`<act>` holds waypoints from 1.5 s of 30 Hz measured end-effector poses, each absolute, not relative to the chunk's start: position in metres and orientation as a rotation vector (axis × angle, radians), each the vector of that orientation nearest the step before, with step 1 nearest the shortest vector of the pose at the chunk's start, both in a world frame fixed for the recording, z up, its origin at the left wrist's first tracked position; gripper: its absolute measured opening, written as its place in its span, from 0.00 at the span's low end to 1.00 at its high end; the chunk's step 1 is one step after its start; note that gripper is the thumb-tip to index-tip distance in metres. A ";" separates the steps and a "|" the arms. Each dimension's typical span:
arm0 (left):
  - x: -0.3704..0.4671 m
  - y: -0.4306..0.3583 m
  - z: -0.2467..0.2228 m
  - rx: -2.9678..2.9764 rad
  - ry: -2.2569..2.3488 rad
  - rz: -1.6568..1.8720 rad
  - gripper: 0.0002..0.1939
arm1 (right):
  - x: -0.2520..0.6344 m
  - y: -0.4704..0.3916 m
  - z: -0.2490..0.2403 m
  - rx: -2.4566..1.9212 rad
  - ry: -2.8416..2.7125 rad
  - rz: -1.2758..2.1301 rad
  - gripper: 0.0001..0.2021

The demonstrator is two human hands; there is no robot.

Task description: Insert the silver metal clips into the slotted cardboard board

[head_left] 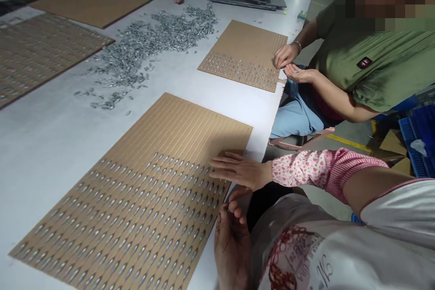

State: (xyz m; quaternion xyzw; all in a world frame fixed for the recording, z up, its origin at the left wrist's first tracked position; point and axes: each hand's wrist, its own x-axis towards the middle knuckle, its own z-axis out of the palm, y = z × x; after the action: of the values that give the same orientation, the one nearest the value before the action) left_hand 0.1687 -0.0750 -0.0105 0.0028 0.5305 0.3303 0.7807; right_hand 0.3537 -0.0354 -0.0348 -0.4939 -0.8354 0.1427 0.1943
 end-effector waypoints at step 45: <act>0.193 -0.076 -0.006 0.052 0.891 0.644 0.13 | 0.388 -0.019 -0.005 -1.529 -2.301 0.682 0.11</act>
State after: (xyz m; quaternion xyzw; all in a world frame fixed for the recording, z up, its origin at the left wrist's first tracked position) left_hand 0.1935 -0.0756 -0.0062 0.0248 0.4235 0.3061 0.8523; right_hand 0.3877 -0.0189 -0.0049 -0.5314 -0.7998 0.2370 0.1475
